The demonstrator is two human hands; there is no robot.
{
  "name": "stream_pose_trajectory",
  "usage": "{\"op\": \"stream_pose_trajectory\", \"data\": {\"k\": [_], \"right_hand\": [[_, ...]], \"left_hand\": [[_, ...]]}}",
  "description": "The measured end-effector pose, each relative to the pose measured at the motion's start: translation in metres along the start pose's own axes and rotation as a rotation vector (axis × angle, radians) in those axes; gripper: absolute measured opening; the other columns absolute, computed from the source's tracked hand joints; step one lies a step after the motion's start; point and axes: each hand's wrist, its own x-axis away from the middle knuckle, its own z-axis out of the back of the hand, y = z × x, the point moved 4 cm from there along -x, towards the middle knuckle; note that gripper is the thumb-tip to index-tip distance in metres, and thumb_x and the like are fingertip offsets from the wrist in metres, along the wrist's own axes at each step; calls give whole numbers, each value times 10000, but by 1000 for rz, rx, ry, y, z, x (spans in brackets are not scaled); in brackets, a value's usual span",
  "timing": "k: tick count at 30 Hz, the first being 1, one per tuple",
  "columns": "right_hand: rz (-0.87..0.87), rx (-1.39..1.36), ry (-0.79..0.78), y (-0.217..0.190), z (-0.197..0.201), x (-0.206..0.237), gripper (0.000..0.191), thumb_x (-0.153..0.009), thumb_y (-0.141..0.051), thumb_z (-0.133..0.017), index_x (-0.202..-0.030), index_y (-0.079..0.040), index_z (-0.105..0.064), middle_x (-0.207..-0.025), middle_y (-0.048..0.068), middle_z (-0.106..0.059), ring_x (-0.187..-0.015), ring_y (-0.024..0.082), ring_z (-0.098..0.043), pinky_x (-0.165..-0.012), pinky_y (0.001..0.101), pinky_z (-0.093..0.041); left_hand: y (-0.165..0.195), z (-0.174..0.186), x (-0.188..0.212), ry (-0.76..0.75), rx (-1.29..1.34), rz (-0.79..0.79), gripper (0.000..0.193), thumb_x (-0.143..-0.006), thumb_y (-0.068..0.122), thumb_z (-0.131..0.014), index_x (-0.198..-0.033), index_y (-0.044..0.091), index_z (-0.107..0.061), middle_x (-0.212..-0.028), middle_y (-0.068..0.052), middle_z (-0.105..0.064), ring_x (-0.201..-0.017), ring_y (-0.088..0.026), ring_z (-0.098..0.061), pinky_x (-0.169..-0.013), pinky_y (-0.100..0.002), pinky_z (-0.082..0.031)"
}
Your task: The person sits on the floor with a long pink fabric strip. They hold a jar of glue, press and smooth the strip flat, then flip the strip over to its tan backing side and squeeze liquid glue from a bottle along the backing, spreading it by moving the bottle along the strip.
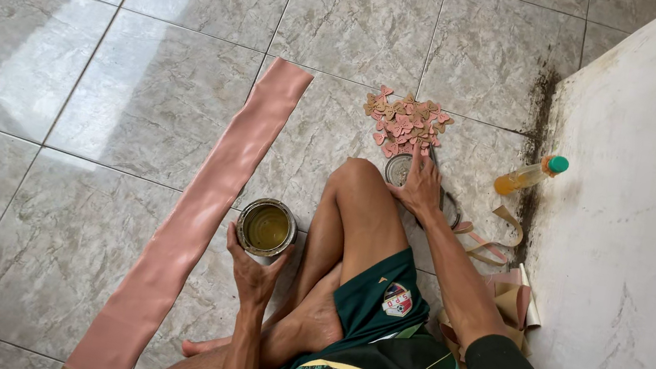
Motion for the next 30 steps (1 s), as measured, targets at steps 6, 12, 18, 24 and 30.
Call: {"op": "stream_pose_trajectory", "data": {"k": [6,12,18,24,30], "right_hand": [[-398,-1462,108,16,34,19,1150,-748,-480,-812,-1624,-16,-230,-1381,332,-512,-1152,432,-600,-971,502,-505],[553,-705,58,-138,63,93,1083,-786,-388,-889,-1605,-6,-293,-1566,247,-443,-1445,364,-471,-1198,450,-397],[898,-532,-172,-273,23,129,1126,-687,-389,-899,-1578,-17,-319,-1489,236,-457,-1364,429,-484,-1138,496,-418],[964,-435,-217,-301,-4,134,1115,-671,-374,-898,-1555,-19,-317,-1424,241,-467,-1292,425,-498,-1099,488,-435],[1058,-476,-172,-309,-12,136,1123,-723,-392,-875,-1571,26,-269,-1549,267,-398,-1454,467,-381,-1207,514,-340]], "left_hand": [[-9,-10,-6,-6,27,32,1231,-671,290,-956,-1572,-39,-184,-1571,-257,-377,-1449,-383,-416,-1181,-411,-370],[-36,7,7,-59,54,85,1170,-706,286,-955,-1588,30,-231,-1503,-191,-513,-1336,-337,-582,-1108,-397,-497],[-39,28,12,-8,181,-22,1111,-781,274,-913,-1595,34,-196,-1552,-233,-465,-1373,-365,-573,-1133,-423,-500],[-48,38,12,21,92,-52,1024,-847,274,-870,-1602,54,-213,-1578,-251,-428,-1400,-395,-553,-1129,-437,-519],[-59,57,14,-113,126,-36,1060,-811,211,-811,-1608,2,-144,-1615,-294,-324,-1480,-418,-387,-1180,-474,-401]]}}
